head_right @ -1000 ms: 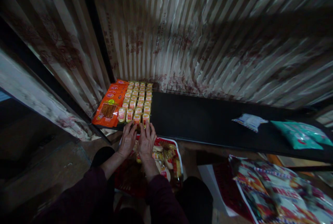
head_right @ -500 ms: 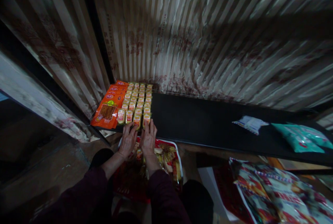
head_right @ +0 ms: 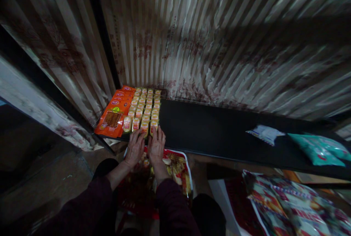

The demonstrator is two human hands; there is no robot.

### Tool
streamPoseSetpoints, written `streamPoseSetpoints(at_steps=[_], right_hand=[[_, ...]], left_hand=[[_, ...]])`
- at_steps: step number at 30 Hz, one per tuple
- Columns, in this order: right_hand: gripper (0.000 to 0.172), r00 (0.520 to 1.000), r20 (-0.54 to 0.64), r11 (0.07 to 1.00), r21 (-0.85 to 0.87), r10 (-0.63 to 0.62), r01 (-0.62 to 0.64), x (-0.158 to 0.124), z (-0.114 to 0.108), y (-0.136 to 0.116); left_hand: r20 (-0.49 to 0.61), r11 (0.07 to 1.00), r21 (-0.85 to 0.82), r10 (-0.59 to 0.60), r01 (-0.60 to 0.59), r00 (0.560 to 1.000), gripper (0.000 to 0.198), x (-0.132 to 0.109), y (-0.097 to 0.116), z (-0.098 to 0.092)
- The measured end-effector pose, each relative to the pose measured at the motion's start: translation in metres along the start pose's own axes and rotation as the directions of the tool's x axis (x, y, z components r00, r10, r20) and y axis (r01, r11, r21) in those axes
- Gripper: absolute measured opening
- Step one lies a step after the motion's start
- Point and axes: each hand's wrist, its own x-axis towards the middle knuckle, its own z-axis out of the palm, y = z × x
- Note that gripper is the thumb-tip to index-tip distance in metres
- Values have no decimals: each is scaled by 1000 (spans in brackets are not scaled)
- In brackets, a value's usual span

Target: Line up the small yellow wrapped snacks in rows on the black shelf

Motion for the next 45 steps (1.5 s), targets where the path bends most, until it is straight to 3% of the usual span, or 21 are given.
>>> streamPoseSetpoints(at_steps=[8, 18, 29, 45], right_hand=[[47, 1000, 23, 1000, -22, -6, 7, 4, 1, -2], [49, 999, 34, 1000, -19, -14, 15, -7, 3, 2], [48, 999, -18, 999, 9, -45, 45, -14, 2, 3], [48, 1000, 17, 999, -25, -24, 24, -15, 4, 2]], left_hand=[[-64, 997, 74, 10, -5, 998, 39, 2, -3, 7], [-30, 999, 35, 22, -21, 999, 38, -3, -4, 4], [-63, 999, 33, 22, -20, 998, 39, -10, -5, 5], [-44, 999, 17, 31, -31, 999, 34, 2, -7, 10]])
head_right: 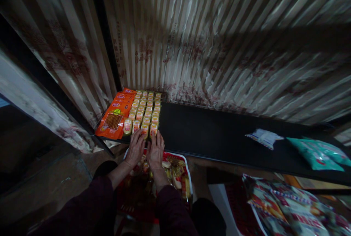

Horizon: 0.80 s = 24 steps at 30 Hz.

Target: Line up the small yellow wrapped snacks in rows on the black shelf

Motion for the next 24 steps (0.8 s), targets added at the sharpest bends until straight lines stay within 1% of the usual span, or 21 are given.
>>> streamPoseSetpoints(at_steps=[6, 13, 17, 21, 24], right_hand=[[49, 1000, 5, 1000, -8, 13, -13, 2, 0, -1], [50, 1000, 15, 1000, -15, 27, -27, 6, 1, -2], [49, 998, 46, 999, -38, 38, -36, 9, 0, -3], [49, 999, 37, 999, -40, 22, -21, 10, 0, -2], [49, 1000, 17, 1000, -30, 7, -6, 9, 1, -2]], left_hand=[[-16, 1000, 10, -6, 6, 1000, 37, 3, -1, 4], [-26, 996, 75, -36, 38, 999, 37, 5, -2, 9], [-45, 995, 96, -26, 30, 999, 35, 9, -2, 7], [-68, 996, 93, -9, 15, 998, 35, 12, -2, 5], [-58, 996, 87, -11, 16, 998, 36, 10, -3, 5]])
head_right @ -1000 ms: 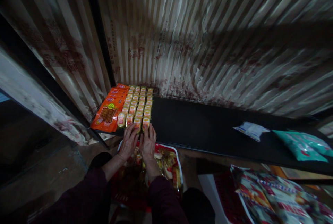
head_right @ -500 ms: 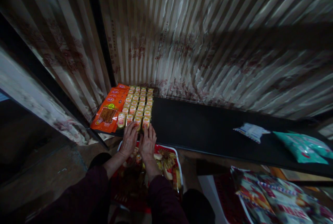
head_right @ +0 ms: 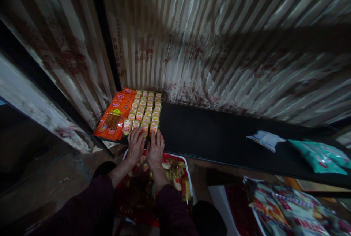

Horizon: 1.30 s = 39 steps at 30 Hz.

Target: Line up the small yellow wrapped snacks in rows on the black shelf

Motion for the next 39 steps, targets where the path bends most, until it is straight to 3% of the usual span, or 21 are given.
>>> streamPoseSetpoints(at_steps=[14, 33, 39], right_hand=[[49, 998, -20, 997, 52, -55, 56, -8, -2, 3], [48, 999, -1, 997, 60, -39, 38, -13, -8, 0], [47, 999, 11, 997, 63, -34, 33, -24, -12, -4]], left_hand=[[36, 1000, -22, 9, -8, 999, 35, -8, -4, 0], [61, 1000, -16, 19, -18, 998, 38, -16, -5, -7], [72, 999, -22, 35, -33, 997, 38, -29, -1, -12]])
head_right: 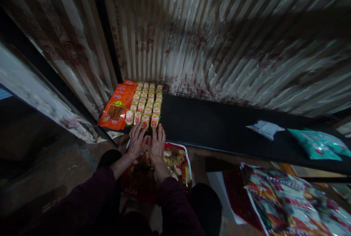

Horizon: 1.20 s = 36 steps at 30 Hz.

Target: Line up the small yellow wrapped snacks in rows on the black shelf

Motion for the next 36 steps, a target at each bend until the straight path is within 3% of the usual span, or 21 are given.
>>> streamPoseSetpoints(at_steps=[8, 12, 14, 17, 20, 23, 30, 33, 36], right_hand=[[46, 999, 33, 1000, -8, -18, 18, -42, -5, -5], [47, 993, 118, 999, -40, 21, -16, -73, -10, -4], [49, 984, 170, 997, -64, 49, -38, -88, -13, -3], [49, 964, 245, 991, -105, 104, -81, -110, -16, -1], [46, 941, 299, 984, -133, 156, -121, -132, -17, 0], [45, 933, 332, 987, -130, 137, -98, -153, -17, 0], [49, 943, 330, 998, -59, 54, -36, -185, -10, 1], [56, 933, 359, 1000, 22, -3, -5, -197, -2, 7], [59, 931, 364, 996, 87, -13, -20, -208, 7, 14]], left_hand=[[86, 998, -61, 9, -3, 996, 36, -49, 21, -6], [264, 989, -141, -11, 50, 964, 39, -81, 28, -7], [421, 980, -165, -36, 115, 906, 43, -95, 31, -7], [625, 967, -132, -90, 219, 776, 54, -114, 36, -7], [736, 955, -94, -124, 282, 666, 60, -133, 41, -10], [779, 934, -84, -156, 347, 607, 65, -147, 43, -13], [709, 765, -222, -298, 604, 639, 44, -155, 39, -14], [702, 712, -268, -317, 649, 638, 35, -155, 39, -16], [704, 726, -236, -330, 646, 629, 36, -155, 39, -19]])
